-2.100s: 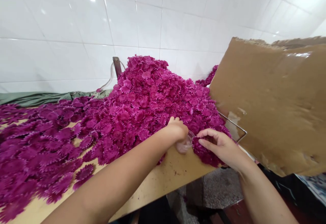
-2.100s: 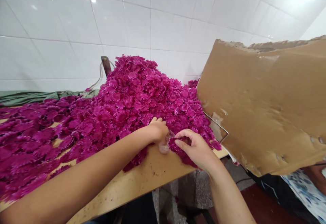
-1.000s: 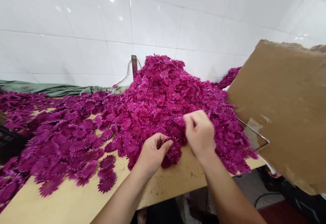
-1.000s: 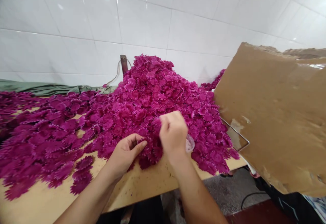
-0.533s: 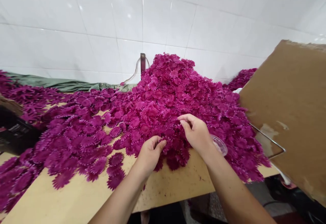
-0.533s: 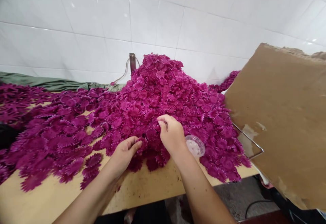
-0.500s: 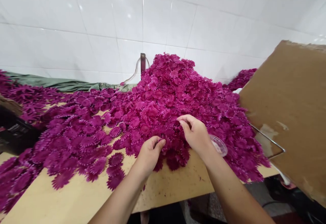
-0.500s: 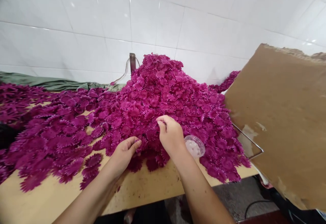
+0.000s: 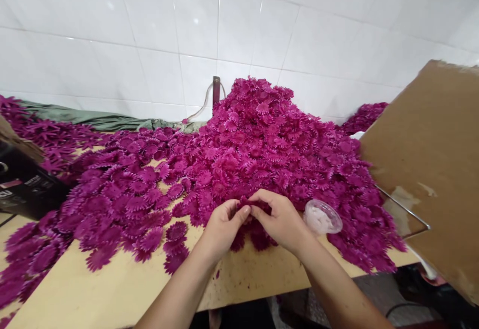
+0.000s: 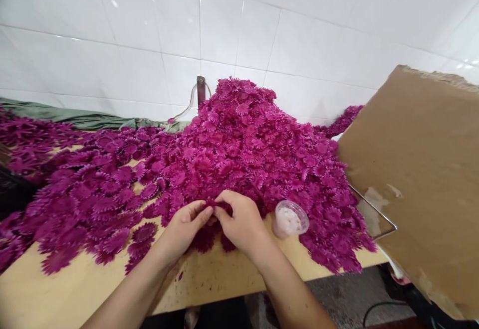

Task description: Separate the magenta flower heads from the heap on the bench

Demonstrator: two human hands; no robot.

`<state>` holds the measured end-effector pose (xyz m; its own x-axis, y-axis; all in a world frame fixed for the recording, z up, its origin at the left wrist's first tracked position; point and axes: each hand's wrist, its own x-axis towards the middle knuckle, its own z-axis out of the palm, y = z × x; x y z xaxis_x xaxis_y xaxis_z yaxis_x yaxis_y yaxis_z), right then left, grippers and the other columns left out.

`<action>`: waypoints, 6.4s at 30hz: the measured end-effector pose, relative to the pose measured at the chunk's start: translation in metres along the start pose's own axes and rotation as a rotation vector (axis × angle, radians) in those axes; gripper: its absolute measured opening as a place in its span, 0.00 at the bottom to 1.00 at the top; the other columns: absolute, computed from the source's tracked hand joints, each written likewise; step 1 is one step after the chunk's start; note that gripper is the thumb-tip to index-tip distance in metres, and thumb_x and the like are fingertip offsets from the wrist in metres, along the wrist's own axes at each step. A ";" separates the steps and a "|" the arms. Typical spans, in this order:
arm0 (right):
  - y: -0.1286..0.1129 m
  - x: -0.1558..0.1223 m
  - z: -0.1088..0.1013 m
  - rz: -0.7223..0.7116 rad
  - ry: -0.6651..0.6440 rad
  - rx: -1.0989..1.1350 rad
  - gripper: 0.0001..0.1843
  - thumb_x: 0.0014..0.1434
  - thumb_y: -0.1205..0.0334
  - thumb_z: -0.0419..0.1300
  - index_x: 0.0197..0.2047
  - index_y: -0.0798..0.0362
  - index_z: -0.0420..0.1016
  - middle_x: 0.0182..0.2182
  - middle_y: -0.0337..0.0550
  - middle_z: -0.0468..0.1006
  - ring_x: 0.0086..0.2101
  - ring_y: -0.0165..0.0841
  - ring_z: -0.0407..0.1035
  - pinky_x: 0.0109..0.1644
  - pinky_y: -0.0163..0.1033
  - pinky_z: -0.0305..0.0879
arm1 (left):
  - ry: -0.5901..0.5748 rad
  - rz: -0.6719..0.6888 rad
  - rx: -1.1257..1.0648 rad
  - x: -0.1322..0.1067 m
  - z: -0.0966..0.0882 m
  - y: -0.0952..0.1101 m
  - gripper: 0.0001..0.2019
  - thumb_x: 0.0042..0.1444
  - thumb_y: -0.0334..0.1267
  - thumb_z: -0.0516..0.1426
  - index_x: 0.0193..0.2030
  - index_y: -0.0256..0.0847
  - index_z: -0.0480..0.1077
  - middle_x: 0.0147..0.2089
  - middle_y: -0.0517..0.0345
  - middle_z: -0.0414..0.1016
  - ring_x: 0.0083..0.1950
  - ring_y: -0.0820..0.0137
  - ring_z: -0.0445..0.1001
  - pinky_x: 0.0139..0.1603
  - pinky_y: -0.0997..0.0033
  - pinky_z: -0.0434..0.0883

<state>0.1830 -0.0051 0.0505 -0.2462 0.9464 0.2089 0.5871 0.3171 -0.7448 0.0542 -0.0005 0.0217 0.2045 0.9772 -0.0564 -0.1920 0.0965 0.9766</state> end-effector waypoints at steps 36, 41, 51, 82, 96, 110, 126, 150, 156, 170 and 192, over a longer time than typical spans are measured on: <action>0.014 0.030 -0.016 0.249 0.326 0.320 0.10 0.48 0.56 0.52 0.23 0.54 0.64 0.17 0.36 0.67 0.17 0.27 0.60 0.21 0.33 0.58 | 0.098 0.021 -0.086 -0.015 -0.009 0.006 0.07 0.39 0.37 0.61 0.25 0.37 0.71 0.22 0.62 0.70 0.26 0.74 0.66 0.31 0.76 0.64; 0.010 0.026 -0.012 0.152 0.156 0.367 0.08 0.44 0.57 0.54 0.26 0.54 0.65 0.19 0.35 0.66 0.19 0.26 0.60 0.24 0.33 0.59 | 0.114 -0.012 -0.198 -0.014 -0.011 0.003 0.08 0.39 0.38 0.61 0.28 0.38 0.72 0.25 0.62 0.72 0.29 0.74 0.68 0.34 0.76 0.65; 0.017 0.034 -0.012 0.157 0.244 0.174 0.14 0.47 0.51 0.54 0.20 0.52 0.61 0.15 0.33 0.61 0.20 0.28 0.57 0.27 0.35 0.58 | 0.083 0.016 -0.137 -0.010 -0.012 0.003 0.12 0.41 0.43 0.61 0.30 0.37 0.71 0.26 0.62 0.72 0.30 0.73 0.67 0.37 0.74 0.65; -0.015 0.020 -0.023 -0.051 0.179 -0.348 0.13 0.52 0.52 0.56 0.33 0.52 0.72 0.27 0.43 0.74 0.28 0.34 0.67 0.32 0.38 0.62 | 0.152 0.010 -0.023 0.006 -0.008 -0.004 0.22 0.36 0.54 0.60 0.15 0.39 0.57 0.15 0.70 0.52 0.19 0.80 0.50 0.21 0.77 0.51; -0.004 0.031 0.002 0.020 0.184 -0.032 0.09 0.51 0.62 0.52 0.21 0.53 0.65 0.20 0.38 0.71 0.24 0.30 0.65 0.30 0.35 0.61 | 0.090 0.096 0.043 -0.006 -0.009 0.004 0.14 0.42 0.47 0.58 0.20 0.37 0.65 0.20 0.64 0.64 0.24 0.76 0.61 0.27 0.77 0.60; -0.014 0.014 -0.003 0.007 0.011 0.230 0.14 0.52 0.58 0.56 0.41 0.55 0.67 0.36 0.46 0.74 0.35 0.33 0.69 0.41 0.40 0.66 | 0.118 0.068 -0.030 -0.005 -0.016 0.001 0.11 0.40 0.44 0.61 0.21 0.37 0.69 0.18 0.64 0.65 0.23 0.76 0.61 0.27 0.76 0.60; 0.002 0.027 0.019 0.094 0.062 0.239 0.06 0.49 0.63 0.53 0.23 0.53 0.64 0.18 0.35 0.65 0.21 0.28 0.61 0.28 0.35 0.58 | 0.162 0.017 -0.040 0.008 -0.010 -0.009 0.17 0.42 0.51 0.58 0.19 0.38 0.64 0.18 0.66 0.63 0.21 0.77 0.59 0.24 0.76 0.58; -0.014 0.023 -0.005 -0.007 -0.028 0.086 0.06 0.51 0.64 0.55 0.31 0.54 0.71 0.29 0.42 0.72 0.29 0.30 0.67 0.35 0.37 0.64 | 0.146 -0.009 -0.225 0.012 -0.003 -0.005 0.22 0.33 0.51 0.63 0.15 0.38 0.57 0.14 0.70 0.54 0.18 0.81 0.50 0.21 0.79 0.49; -0.011 0.029 0.000 0.138 -0.092 0.356 0.02 0.45 0.70 0.56 0.26 0.56 0.68 0.22 0.36 0.70 0.24 0.27 0.64 0.32 0.35 0.62 | 0.126 -0.021 -0.274 0.010 0.001 -0.007 0.22 0.38 0.56 0.59 0.19 0.38 0.60 0.16 0.69 0.54 0.20 0.80 0.51 0.21 0.78 0.50; -0.018 0.053 0.010 0.040 0.297 0.227 0.04 0.43 0.69 0.53 0.24 0.51 0.61 0.18 0.32 0.63 0.19 0.27 0.60 0.25 0.34 0.59 | 0.193 0.164 -0.173 0.014 0.004 0.014 0.16 0.46 0.48 0.56 0.19 0.38 0.59 0.18 0.69 0.54 0.22 0.79 0.51 0.24 0.78 0.53; -0.025 0.027 -0.001 0.093 -0.143 0.454 0.11 0.47 0.60 0.59 0.35 0.55 0.68 0.29 0.39 0.73 0.31 0.28 0.68 0.38 0.36 0.64 | 0.193 0.151 0.003 0.005 -0.022 0.011 0.18 0.40 0.47 0.60 0.15 0.38 0.58 0.16 0.69 0.52 0.19 0.80 0.50 0.20 0.79 0.52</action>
<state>0.1624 0.0124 0.0753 -0.3312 0.9415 0.0626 0.2235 0.1428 -0.9642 0.0324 0.0093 0.0276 -0.0140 0.9985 0.0520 -0.2040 -0.0538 0.9775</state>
